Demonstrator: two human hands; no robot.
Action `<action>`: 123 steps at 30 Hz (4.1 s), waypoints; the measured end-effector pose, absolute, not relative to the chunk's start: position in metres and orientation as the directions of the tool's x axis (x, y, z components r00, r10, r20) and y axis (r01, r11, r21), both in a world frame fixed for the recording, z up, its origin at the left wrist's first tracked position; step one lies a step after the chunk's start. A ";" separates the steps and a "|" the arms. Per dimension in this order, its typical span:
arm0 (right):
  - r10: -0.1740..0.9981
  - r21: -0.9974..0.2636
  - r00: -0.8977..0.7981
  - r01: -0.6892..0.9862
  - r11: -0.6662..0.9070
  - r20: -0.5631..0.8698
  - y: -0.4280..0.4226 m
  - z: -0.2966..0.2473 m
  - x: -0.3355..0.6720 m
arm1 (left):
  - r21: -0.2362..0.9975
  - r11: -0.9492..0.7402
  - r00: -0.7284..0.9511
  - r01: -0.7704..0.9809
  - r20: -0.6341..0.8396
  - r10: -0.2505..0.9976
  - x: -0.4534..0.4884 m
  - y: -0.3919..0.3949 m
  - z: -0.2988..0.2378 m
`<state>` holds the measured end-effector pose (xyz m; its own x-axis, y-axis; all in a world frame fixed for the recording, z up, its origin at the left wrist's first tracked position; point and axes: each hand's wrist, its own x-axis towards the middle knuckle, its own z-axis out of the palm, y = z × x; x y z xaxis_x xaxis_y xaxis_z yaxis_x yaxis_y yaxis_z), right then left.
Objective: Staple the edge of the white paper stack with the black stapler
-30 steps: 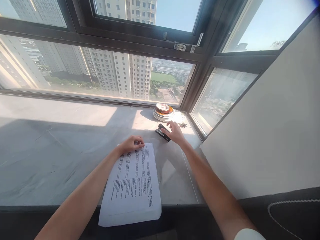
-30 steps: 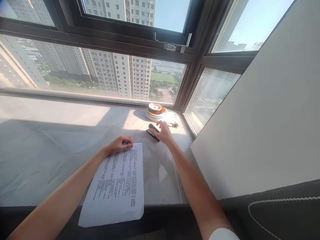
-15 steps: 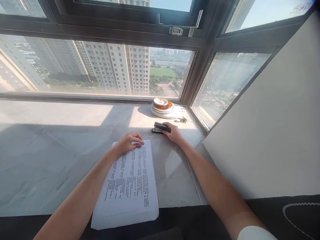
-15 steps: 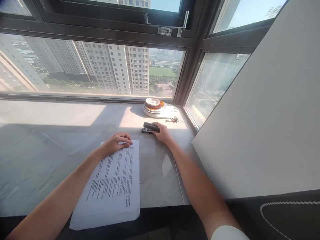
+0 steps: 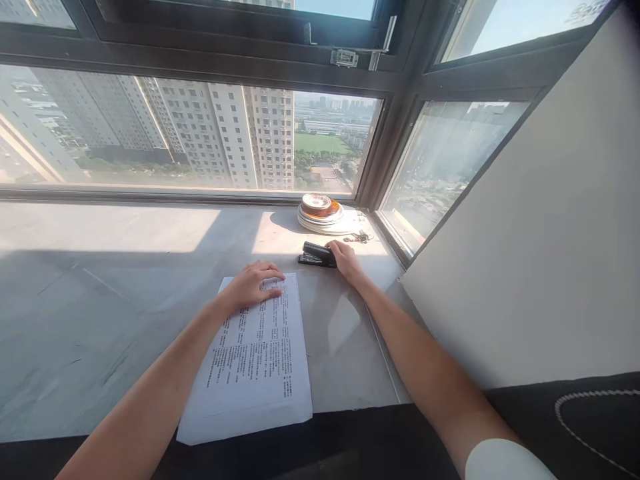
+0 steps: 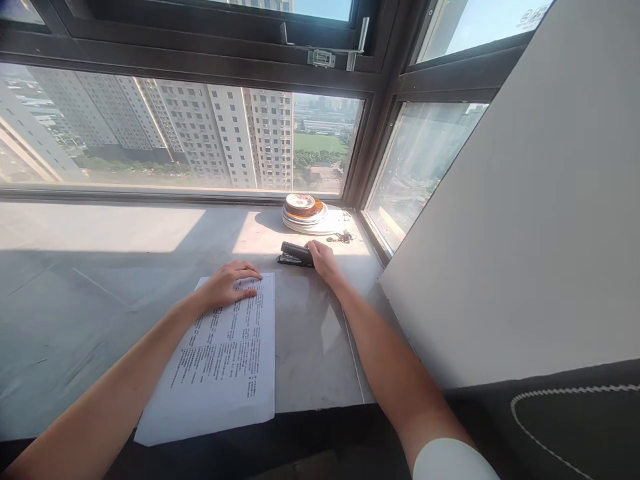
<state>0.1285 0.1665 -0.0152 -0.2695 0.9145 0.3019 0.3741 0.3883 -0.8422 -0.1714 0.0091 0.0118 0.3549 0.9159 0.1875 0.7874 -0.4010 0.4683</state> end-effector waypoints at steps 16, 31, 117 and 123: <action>0.924 -0.813 -0.233 0.443 0.378 0.303 0.167 -0.011 0.132 | 0.597 -0.264 0.097 0.757 0.297 0.950 -0.165 0.019 -0.005; 0.463 -0.346 -0.462 0.318 0.883 0.756 0.098 0.008 0.104 | 0.982 -0.093 -0.173 -0.166 0.064 0.983 -0.151 0.014 0.012; 0.784 -0.880 -0.592 0.254 0.402 0.187 0.013 -0.001 0.080 | 0.520 -0.500 -0.471 -0.693 0.200 0.859 -0.230 -0.010 0.029; 0.766 -0.850 -0.600 0.261 0.458 0.228 0.043 -0.002 0.158 | 0.596 -0.475 -0.440 -0.647 0.217 0.871 -0.228 -0.006 0.028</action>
